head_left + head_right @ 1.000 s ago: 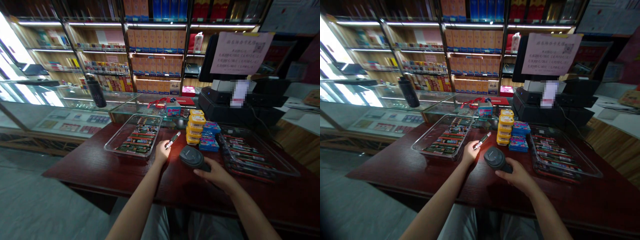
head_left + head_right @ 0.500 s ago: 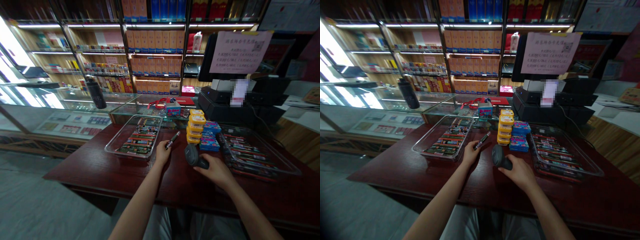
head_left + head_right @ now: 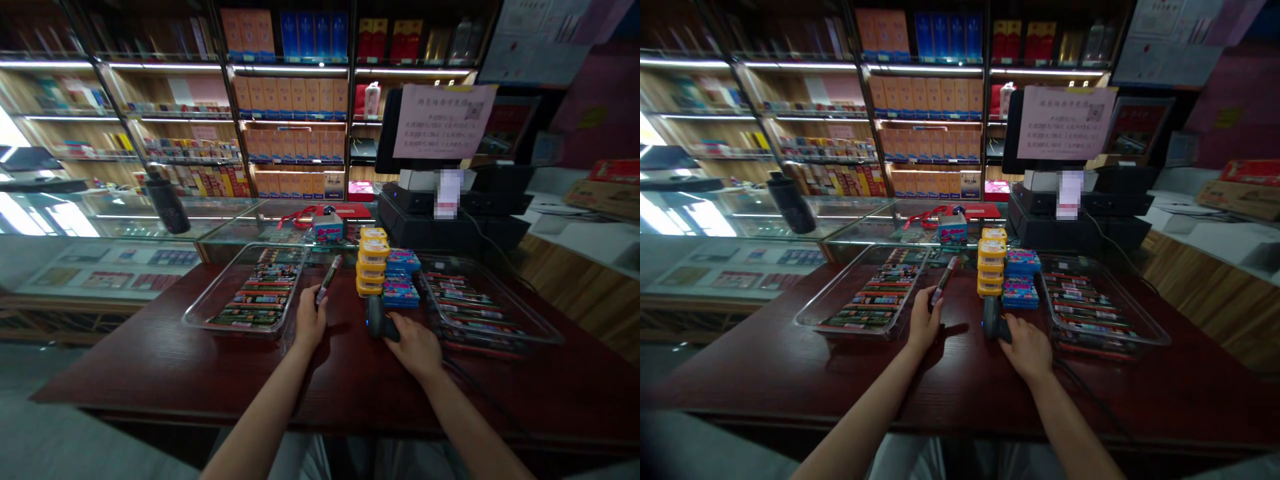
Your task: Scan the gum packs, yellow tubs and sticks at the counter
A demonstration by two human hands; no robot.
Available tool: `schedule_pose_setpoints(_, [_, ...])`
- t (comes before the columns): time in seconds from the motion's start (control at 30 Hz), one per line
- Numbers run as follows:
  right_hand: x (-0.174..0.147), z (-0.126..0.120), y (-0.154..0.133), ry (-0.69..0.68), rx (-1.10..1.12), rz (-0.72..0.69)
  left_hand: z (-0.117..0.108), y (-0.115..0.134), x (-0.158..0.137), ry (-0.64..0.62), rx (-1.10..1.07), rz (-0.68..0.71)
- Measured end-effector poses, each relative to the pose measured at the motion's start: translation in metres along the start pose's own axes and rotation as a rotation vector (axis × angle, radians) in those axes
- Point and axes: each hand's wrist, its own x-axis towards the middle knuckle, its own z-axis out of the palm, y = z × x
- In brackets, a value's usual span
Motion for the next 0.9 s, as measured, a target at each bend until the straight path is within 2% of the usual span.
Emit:
schedule_pose_setpoints(0.17, [0.003, -0.007, -0.001, -0.008, 0.054, 0.02, 0.007, 0.042, 0.018, -0.028, -0.075, 0.172])
schedule_pose_setpoints(0.3, [0.006, -0.009, -0.001, 0.008, 0.07, 0.045, 0.032, 0.089, 0.043, -0.28, -0.183, 0.274])
schedule_pose_setpoints(0.5, [0.01, -0.007, 0.0, -0.001, 0.065, 0.066, 0.1, 0.146, 0.073, -0.595, -0.039, 0.337])
schedule_pose_setpoints(0.6, [0.011, -0.003, 0.003, 0.034, 0.064, 0.039, 0.137, 0.166, 0.084, -0.754, 0.08, 0.437])
schedule_pose_setpoints(0.73, [0.01, 0.015, 0.009, 0.218, 0.053, -0.02, 0.183, 0.184, 0.095, -0.923, 0.197, 0.526])
schedule_pose_setpoints(0.8, [0.009, 0.027, 0.013, 0.341, 0.023, -0.039, 0.203, 0.188, 0.098, -0.958, 0.202, 0.524])
schedule_pose_setpoints(0.9, [0.009, 0.044, 0.017, 0.426, -0.009, -0.04, 0.226, 0.187, 0.098, -0.981, 0.148, 0.499])
